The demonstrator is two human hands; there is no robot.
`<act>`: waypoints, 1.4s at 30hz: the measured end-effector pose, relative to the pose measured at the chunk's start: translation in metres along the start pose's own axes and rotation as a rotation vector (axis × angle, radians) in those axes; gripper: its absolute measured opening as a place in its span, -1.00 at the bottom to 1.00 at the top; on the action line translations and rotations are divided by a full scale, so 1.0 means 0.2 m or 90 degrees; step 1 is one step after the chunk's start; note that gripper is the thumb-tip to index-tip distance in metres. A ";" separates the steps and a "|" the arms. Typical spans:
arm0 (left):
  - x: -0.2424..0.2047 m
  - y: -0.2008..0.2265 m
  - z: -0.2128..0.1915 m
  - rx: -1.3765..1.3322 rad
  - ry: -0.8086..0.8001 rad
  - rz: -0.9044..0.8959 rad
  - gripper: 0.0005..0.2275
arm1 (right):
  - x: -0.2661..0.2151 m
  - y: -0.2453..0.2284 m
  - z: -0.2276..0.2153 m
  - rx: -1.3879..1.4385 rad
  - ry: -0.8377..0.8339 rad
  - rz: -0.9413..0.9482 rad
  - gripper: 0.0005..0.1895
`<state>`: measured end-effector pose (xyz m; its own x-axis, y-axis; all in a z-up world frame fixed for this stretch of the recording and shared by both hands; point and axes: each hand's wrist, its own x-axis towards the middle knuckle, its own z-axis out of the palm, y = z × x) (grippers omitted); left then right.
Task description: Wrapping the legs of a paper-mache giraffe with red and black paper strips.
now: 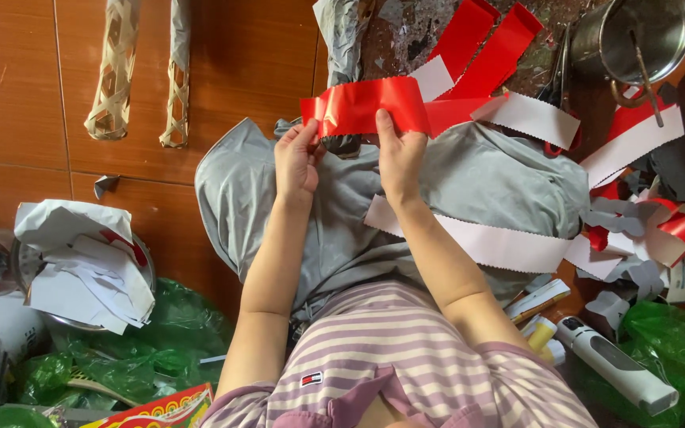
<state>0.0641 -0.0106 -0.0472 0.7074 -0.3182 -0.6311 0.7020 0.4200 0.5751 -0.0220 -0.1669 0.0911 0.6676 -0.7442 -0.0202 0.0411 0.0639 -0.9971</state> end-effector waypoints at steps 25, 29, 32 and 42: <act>-0.36 0.36 0.52 0.639 -0.241 0.274 -0.09 | 0.02 0.08 0.00 -0.060 0.036 0.057 -0.75; -0.29 0.35 0.49 0.434 -0.291 0.083 -0.38 | 0.03 0.10 0.00 0.002 0.047 0.145 -0.74; -0.24 0.33 0.47 0.369 -0.298 0.052 -0.49 | 0.06 0.11 0.00 0.137 0.039 0.233 -0.73; -0.24 0.25 0.48 0.355 -0.215 0.051 -0.61 | -0.09 0.00 -0.04 -0.218 -0.107 -0.054 -0.44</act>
<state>0.0726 -0.0559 0.0616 0.6822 -0.5920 -0.4291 0.5189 -0.0213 0.8545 -0.0396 -0.1590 0.0905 0.7863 -0.6159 0.0478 -0.1296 -0.2401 -0.9621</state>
